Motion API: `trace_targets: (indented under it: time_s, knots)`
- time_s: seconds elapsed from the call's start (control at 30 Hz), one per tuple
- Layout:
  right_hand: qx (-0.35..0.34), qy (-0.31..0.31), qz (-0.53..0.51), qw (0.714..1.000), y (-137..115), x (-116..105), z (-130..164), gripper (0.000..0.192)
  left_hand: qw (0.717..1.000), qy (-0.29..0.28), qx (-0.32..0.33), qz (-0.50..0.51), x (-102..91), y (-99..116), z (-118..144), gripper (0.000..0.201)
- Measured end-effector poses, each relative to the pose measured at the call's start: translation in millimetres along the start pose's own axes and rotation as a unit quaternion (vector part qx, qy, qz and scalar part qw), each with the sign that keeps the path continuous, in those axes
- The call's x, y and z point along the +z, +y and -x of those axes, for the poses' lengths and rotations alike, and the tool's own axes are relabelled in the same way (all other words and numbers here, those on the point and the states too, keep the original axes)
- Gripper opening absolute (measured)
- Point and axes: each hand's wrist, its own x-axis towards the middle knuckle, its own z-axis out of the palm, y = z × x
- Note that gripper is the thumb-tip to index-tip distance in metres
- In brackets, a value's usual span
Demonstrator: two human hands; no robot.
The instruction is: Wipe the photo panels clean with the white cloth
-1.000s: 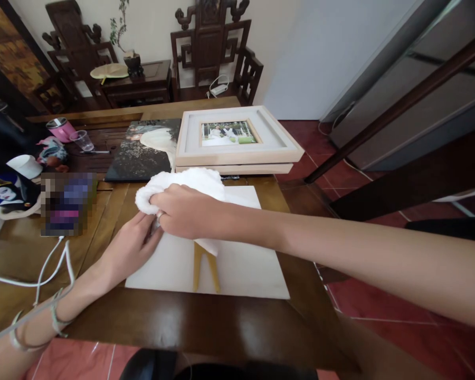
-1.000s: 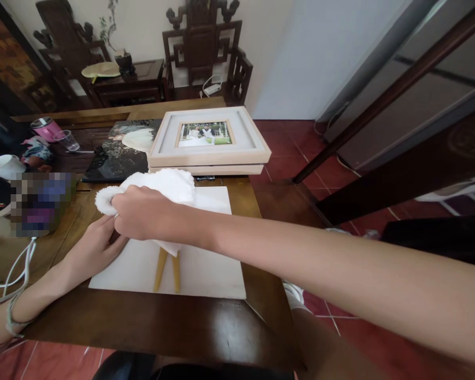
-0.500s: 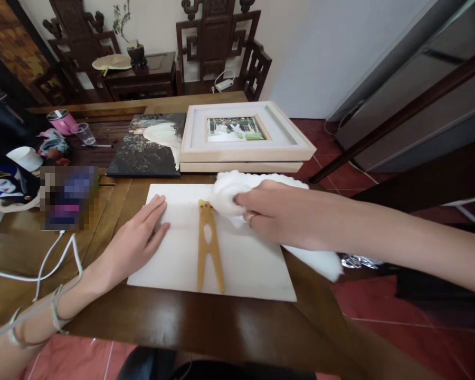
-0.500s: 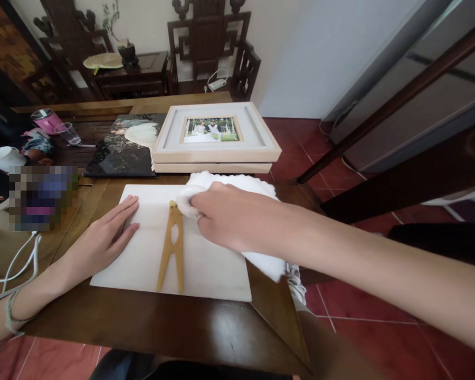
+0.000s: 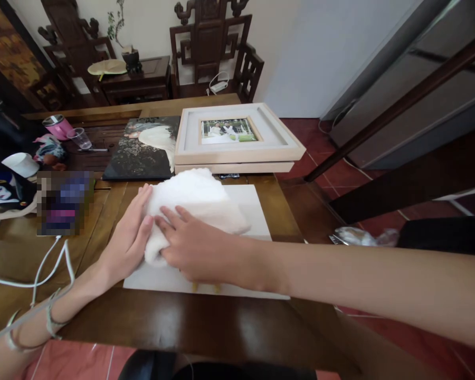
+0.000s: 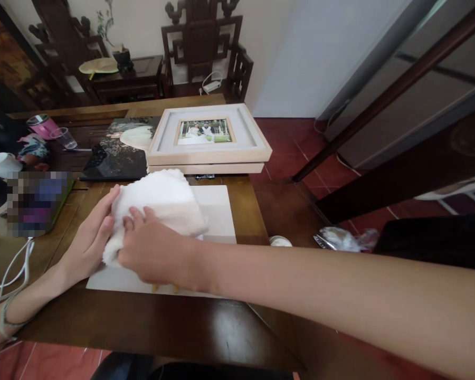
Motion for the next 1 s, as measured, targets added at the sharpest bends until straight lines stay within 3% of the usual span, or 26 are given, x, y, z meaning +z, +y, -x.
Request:
trace_targets:
  time_s: [0.07, 0.17, 0.3, 0.47, 0.53, 0.67, 1.0]
  knots:
    - [-0.022, 0.001, -0.009, 1.0, -2, -2, 4, 0.028, 1.0, -0.02, -0.007, -0.021, 1.1, -2, 0, 0.061]
    - [0.006, -0.005, -0.048, 0.999, 1, -6, 19, 0.027, 0.995, -0.075, -0.029, -0.065, 4.6, -6, 1, 0.066]
    - [0.096, -0.072, -0.101, 0.988, 7, -16, 41, 0.035, 0.979, -0.14, -0.021, -0.144, 9.1, -9, 1, 0.067]
    - [0.235, -0.175, -0.135, 0.947, 11, -29, 67, 0.028, 0.972, -0.146, -0.011, -0.184, 8.6, -8, 1, 0.065]
    - [0.273, -0.158, -0.136, 0.939, 13, -29, 79, 0.025, 0.97, -0.15, -0.015, -0.192, 7.8, -6, 1, 0.066]
    - [0.274, -0.116, -0.138, 0.945, 15, -25, 89, 0.024, 0.969, -0.146, -0.011, -0.197, 7.7, -3, 1, 0.065]
    - [0.229, -0.03, -0.142, 0.963, 23, -23, 49, 0.025, 0.971, -0.138, -0.002, -0.196, 8.6, -3, 2, 0.063]
